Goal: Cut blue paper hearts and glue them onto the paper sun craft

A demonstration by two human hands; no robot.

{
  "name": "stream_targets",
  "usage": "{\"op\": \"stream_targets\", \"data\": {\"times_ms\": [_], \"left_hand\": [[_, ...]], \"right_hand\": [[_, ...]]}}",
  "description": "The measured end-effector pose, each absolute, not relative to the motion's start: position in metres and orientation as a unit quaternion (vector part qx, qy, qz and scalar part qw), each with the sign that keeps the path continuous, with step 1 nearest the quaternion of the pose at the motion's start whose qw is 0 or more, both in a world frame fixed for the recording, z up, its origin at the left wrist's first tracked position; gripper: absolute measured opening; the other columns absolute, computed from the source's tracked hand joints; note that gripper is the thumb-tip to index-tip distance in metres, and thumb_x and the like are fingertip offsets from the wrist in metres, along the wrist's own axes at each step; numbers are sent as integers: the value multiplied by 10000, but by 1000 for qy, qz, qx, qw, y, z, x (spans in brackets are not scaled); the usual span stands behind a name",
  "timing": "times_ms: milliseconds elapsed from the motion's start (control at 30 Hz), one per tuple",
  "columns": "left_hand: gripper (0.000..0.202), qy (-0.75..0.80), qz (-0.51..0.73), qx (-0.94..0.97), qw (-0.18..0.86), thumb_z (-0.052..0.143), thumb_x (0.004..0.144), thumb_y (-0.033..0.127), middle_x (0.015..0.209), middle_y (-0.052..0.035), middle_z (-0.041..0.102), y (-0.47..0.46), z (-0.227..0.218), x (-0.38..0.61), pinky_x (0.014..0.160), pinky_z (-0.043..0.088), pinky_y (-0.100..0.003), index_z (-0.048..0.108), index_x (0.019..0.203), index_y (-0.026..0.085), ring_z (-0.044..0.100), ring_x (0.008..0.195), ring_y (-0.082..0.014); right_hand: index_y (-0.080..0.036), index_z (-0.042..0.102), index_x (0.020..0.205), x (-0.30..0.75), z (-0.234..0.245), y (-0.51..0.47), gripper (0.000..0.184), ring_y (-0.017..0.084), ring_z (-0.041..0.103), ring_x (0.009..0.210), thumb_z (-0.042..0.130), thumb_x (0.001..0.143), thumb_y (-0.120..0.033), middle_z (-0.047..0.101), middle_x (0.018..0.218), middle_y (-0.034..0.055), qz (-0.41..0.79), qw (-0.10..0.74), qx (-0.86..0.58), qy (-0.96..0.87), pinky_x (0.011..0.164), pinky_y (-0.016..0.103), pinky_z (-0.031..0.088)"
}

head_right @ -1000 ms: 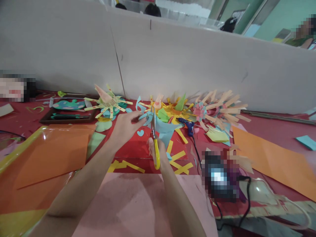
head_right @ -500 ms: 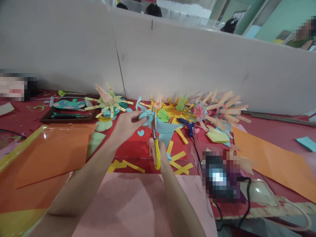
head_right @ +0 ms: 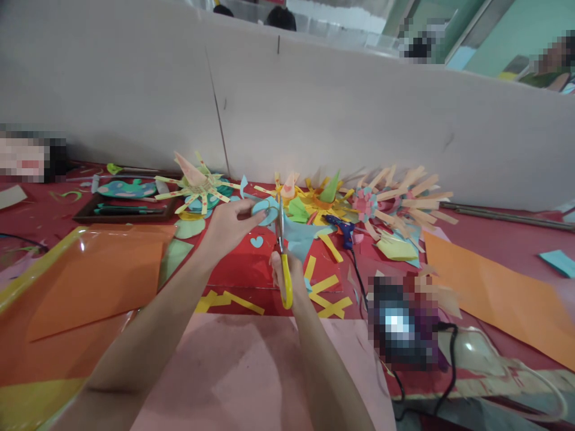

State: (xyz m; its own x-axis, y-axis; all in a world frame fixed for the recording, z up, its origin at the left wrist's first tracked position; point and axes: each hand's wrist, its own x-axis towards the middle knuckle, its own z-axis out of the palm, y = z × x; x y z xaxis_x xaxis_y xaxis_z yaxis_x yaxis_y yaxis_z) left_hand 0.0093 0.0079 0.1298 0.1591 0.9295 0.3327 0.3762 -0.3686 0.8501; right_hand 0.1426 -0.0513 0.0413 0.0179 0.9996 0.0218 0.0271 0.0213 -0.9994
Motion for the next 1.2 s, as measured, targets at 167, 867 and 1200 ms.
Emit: {"op": "stream_targets", "data": {"times_ms": [167, 867, 1200], "left_hand": [[228, 485, 444, 696, 290, 540, 762, 327, 577, 38, 446, 7, 133, 9, 534, 305, -219, 518, 605, 163, 391, 564, -87], [269, 491, 473, 678, 274, 535, 770, 318, 555, 50, 361, 11, 132, 5, 520, 270, -221, 412, 579, 174, 338, 538, -79], [217, 474, 503, 656, 304, 554, 759, 314, 569, 46, 455, 13, 129, 6, 542, 355, -214, 471, 618, 172, 457, 556, -85]], "right_hand": [[-211, 412, 672, 142, 45, -53, 569, 59, 318, 321, 418, 715, -778, 344, 426, -85, 485, 502, -510, -503, 322, 203, 259], [-204, 415, 713, 146, 32, -54, 427, 46, 330, 359, 468, 813, -615, 330, 493, -86, 494, 479, -498, -528, 349, 178, 266], [-209, 421, 695, 147, 33, -53, 401, 63, 345, 340, 455, 834, -583, 352, 429, -82, 467, 464, -508, -555, 351, 191, 267]]}}
